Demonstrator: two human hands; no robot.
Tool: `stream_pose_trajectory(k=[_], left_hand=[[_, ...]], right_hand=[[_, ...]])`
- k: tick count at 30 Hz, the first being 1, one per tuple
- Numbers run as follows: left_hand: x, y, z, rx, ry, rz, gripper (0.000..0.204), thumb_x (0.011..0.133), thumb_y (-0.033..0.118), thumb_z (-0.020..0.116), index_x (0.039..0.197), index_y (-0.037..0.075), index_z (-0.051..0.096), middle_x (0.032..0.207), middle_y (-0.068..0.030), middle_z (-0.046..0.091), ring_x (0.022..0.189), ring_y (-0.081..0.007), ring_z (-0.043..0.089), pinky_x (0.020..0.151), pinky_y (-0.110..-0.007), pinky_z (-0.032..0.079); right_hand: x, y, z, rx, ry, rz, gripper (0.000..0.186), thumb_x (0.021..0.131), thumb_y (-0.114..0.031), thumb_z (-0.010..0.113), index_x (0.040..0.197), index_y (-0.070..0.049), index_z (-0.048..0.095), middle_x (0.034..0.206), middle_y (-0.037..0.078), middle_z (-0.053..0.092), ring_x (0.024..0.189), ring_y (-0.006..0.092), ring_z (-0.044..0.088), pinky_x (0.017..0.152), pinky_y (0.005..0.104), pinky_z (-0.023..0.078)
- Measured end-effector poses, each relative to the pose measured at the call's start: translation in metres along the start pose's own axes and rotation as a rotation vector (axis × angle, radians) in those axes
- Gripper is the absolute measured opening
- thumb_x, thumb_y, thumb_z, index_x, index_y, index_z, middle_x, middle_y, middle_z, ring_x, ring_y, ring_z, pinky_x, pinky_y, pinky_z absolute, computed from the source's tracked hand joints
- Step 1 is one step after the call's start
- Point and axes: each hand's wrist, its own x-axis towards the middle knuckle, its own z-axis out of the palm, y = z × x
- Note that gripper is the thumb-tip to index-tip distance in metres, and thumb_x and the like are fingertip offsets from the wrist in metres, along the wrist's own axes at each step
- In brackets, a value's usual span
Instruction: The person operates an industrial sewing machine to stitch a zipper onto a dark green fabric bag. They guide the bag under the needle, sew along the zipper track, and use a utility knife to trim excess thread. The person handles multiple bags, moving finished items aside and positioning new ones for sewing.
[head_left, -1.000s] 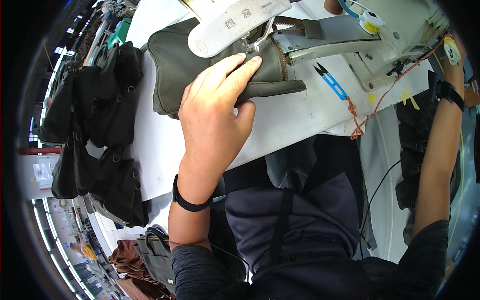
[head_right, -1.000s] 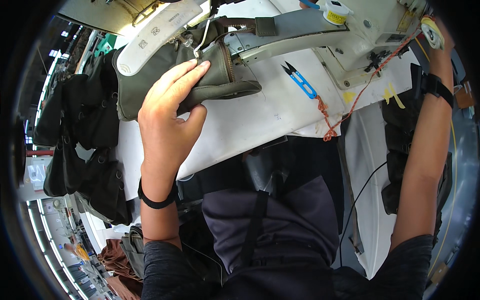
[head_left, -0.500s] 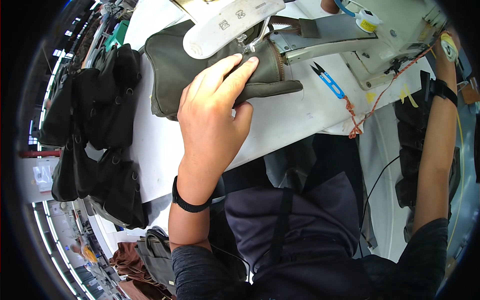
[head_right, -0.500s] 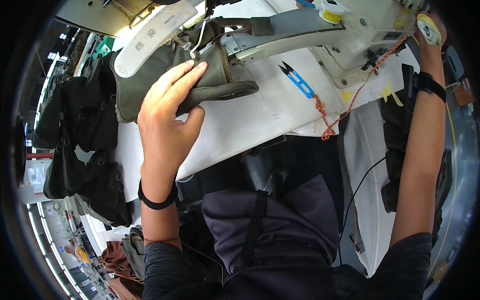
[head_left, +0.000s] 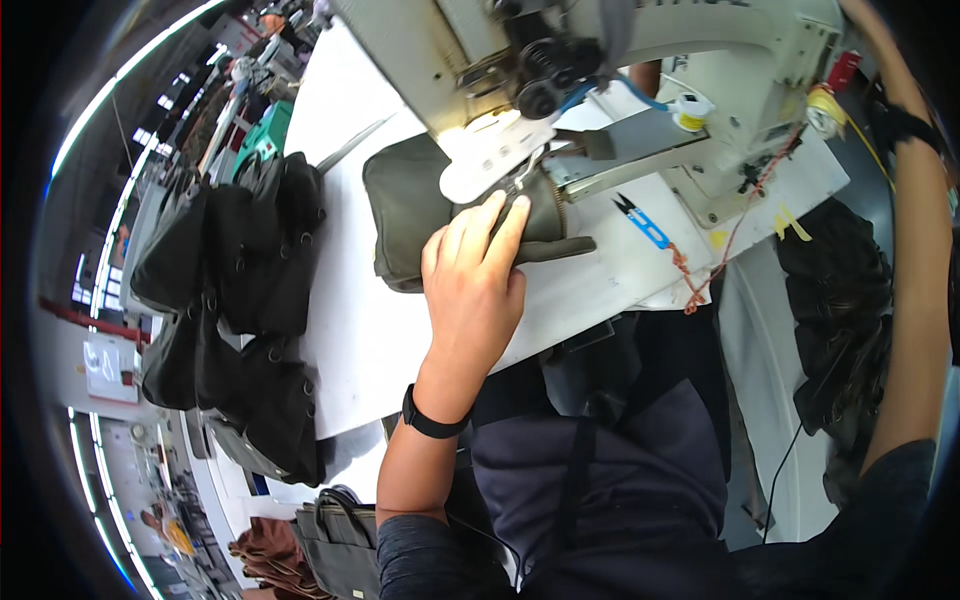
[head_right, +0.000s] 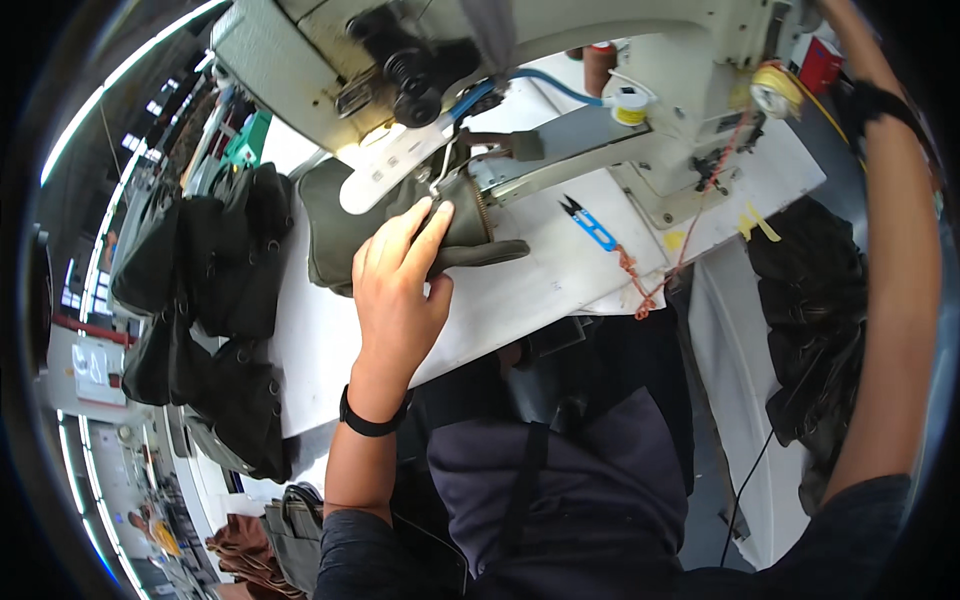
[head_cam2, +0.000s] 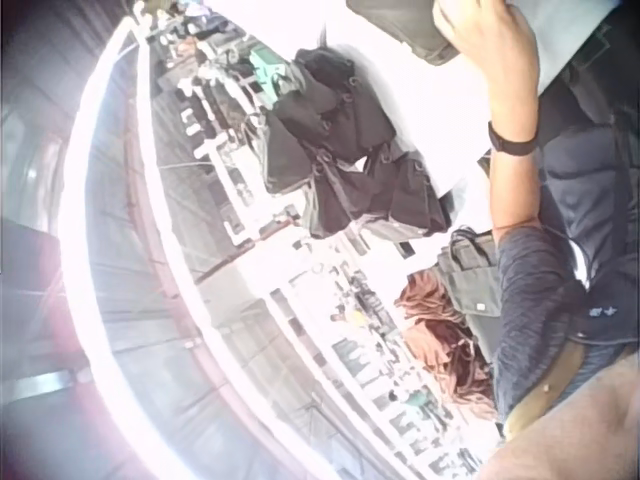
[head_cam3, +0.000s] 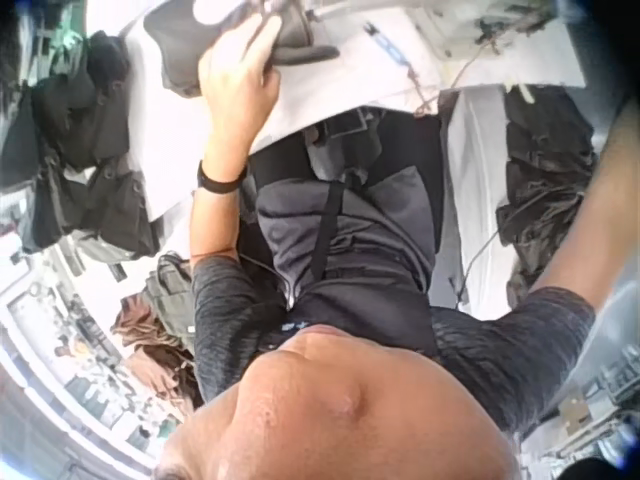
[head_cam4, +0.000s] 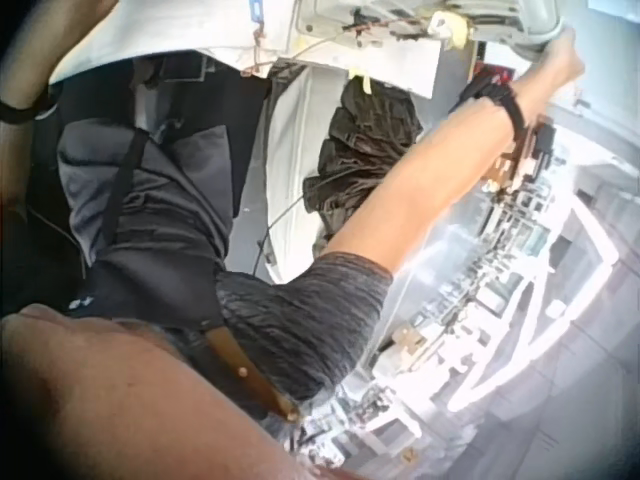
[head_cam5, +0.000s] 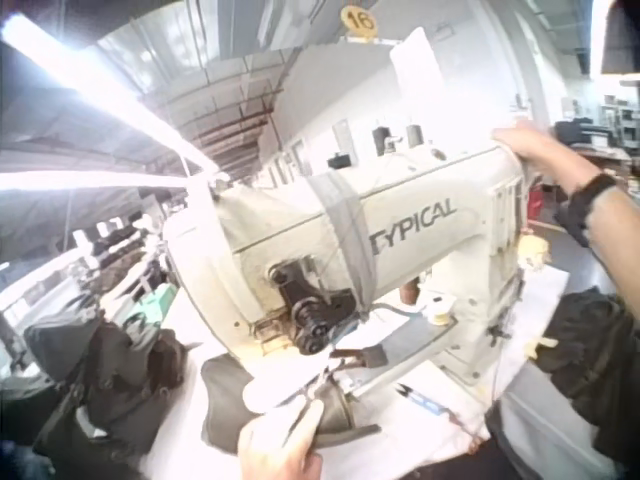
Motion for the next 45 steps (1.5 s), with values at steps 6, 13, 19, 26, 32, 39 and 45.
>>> stream_pose_trajectory(k=[6, 13, 19, 26, 32, 39, 45], left_hand=[[-0.003, 0.005, -0.001, 0.055, 0.015, -0.007, 0.072, 0.071, -0.002, 0.07, 0.141, 0.01, 0.063, 0.143, -0.0136, 0.061, 0.13, -0.032, 0.057, 0.11, -0.048, 0.04], [-0.02, 0.084, -0.017, 0.107, -0.095, -0.215, 0.08, 0.081, 0.013, 0.078, 0.151, -0.005, 0.043, 0.157, -0.0245, 0.043, 0.141, -0.0423, 0.044, 0.111, -0.054, 0.039], [-0.018, 0.097, 0.005, -0.195, -0.042, -0.405, 0.095, 0.087, 0.023, 0.083, 0.155, -0.013, 0.027, 0.16, -0.036, 0.029, 0.135, -0.0514, 0.048, 0.109, -0.05, 0.047], [-0.004, 0.033, 0.045, -0.074, 0.113, -0.316, 0.11, 0.077, 0.038, 0.092, 0.155, -0.01, 0.03, 0.159, -0.0316, 0.035, 0.136, -0.0496, 0.046, 0.112, -0.049, 0.044], [0.011, -0.029, 0.038, -0.005, 0.124, -0.116, 0.055, 0.077, 0.003, 0.077, 0.129, -0.003, 0.06, 0.127, -0.0197, 0.065, 0.122, -0.0415, 0.058, 0.104, -0.047, 0.048], [0.014, -0.034, 0.041, -0.09, 0.387, 0.01, 0.038, 0.076, -0.003, 0.074, 0.114, 0.003, 0.069, 0.113, -0.0131, 0.072, 0.112, -0.034, 0.066, 0.099, -0.042, 0.05], [0.008, -0.035, 0.035, -0.162, 0.395, 0.07, 0.027, 0.077, -0.007, 0.073, 0.101, 0.005, 0.072, 0.107, -0.0102, 0.076, 0.104, -0.0292, 0.071, 0.094, -0.039, 0.053]], right_hand=[[-0.049, 0.05, 0.003, 0.096, 0.217, 0.059, 0.069, 0.101, -0.06, 0.059, 0.128, 0.002, 0.072, 0.119, 0.016, 0.074, 0.107, 0.0218, 0.065, 0.1, 0.0327, 0.047], [-0.061, 0.04, 0.01, 0.618, 0.104, 0.175, 0.065, 0.102, -0.053, 0.064, 0.132, 0.004, 0.068, 0.102, 0.006, 0.069, 0.087, 0.0122, 0.058, 0.081, 0.0275, 0.047], [-0.062, 0.031, 0.003, 0.627, 0.063, 0.189, 0.062, 0.103, -0.049, 0.065, 0.13, 0.006, 0.068, 0.109, 0.008, 0.071, 0.099, 0.0129, 0.061, 0.089, 0.0261, 0.047], [-0.067, 0.047, -0.03, 0.445, 0.042, 0.087, 0.045, 0.105, -0.035, 0.065, 0.128, 0.003, 0.07, 0.115, 0.008, 0.073, 0.106, 0.015, 0.067, 0.097, 0.0293, 0.052], [-0.22, -0.083, -0.076, 0.232, -0.027, -0.27, 0.028, 0.108, -0.015, 0.056, 0.124, 0.005, 0.068, 0.115, 0.011, 0.072, 0.104, 0.0164, 0.068, 0.095, 0.03, 0.052], [-0.352, -0.162, 0.025, 0.421, -0.502, -0.489, 0.015, 0.091, 0.0, 0.066, 0.104, -0.002, 0.072, 0.1, 0.012, 0.072, 0.092, 0.0306, 0.068, 0.085, 0.042, 0.054], [-0.367, -0.177, 0.072, 0.348, -0.562, -0.586, 0.02, 0.084, -0.01, 0.076, 0.104, -0.009, 0.075, 0.103, 0.004, 0.066, 0.106, 0.0273, 0.064, 0.09, 0.04, 0.05]])
